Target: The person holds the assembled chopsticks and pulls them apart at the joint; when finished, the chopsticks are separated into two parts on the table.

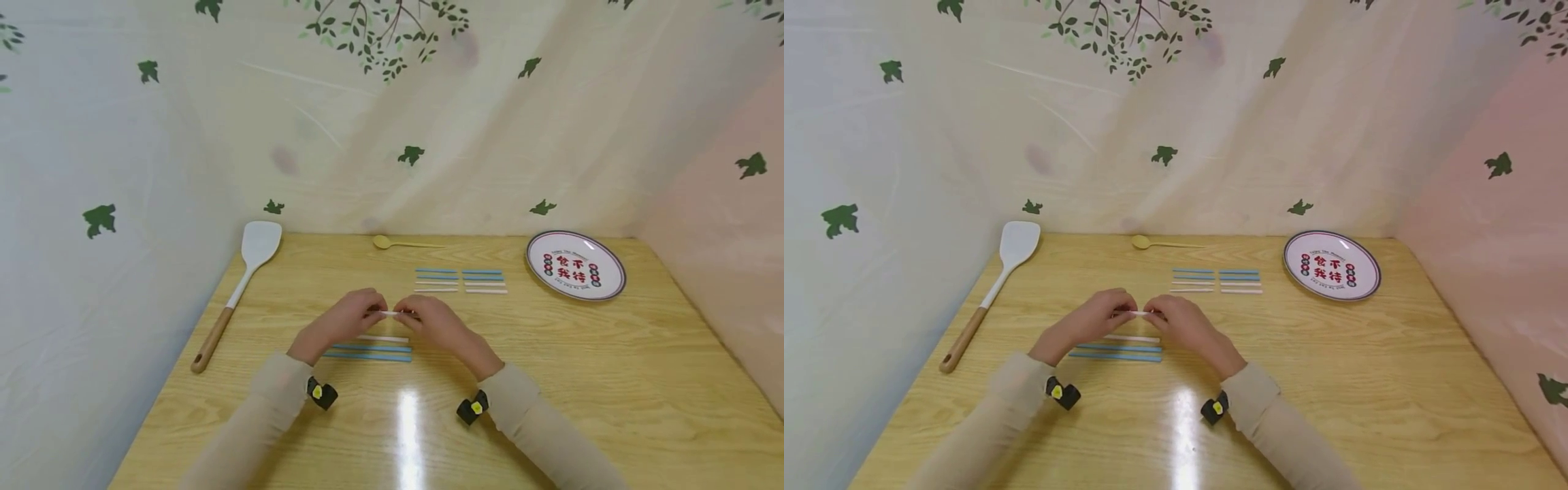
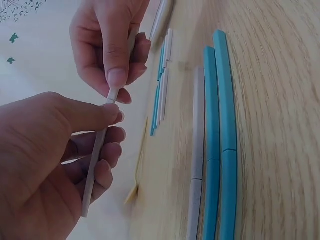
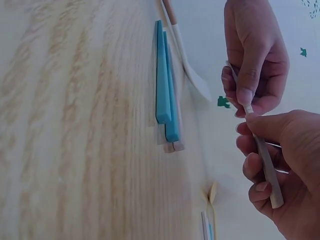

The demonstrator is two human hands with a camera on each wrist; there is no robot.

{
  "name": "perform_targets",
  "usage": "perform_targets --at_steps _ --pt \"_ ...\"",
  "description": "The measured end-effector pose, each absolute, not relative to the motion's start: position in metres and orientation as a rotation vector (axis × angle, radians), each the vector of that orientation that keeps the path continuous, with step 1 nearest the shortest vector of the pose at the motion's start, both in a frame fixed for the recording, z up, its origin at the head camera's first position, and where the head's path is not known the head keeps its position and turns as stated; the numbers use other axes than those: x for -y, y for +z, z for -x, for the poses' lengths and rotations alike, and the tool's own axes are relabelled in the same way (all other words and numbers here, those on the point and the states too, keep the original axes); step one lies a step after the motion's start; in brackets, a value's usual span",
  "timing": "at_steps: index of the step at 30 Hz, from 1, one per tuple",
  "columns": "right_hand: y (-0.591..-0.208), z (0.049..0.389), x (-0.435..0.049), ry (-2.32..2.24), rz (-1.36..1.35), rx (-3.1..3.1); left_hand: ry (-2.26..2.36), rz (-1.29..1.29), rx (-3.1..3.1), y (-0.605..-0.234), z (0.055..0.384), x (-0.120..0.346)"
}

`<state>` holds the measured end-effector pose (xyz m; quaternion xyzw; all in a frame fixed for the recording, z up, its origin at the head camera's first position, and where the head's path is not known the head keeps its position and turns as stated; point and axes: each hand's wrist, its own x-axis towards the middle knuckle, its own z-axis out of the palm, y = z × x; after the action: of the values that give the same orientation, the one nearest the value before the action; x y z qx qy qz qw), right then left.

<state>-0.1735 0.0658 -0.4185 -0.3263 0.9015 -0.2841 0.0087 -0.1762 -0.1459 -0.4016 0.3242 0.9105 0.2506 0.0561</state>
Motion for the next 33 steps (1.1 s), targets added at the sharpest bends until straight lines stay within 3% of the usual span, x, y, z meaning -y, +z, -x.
perform_targets --at_steps 33 --pt "-0.414 0.17 -0.094 -0.995 1.158 -2.846 0.967 -1.225 -2.825 -0.404 0.182 0.131"
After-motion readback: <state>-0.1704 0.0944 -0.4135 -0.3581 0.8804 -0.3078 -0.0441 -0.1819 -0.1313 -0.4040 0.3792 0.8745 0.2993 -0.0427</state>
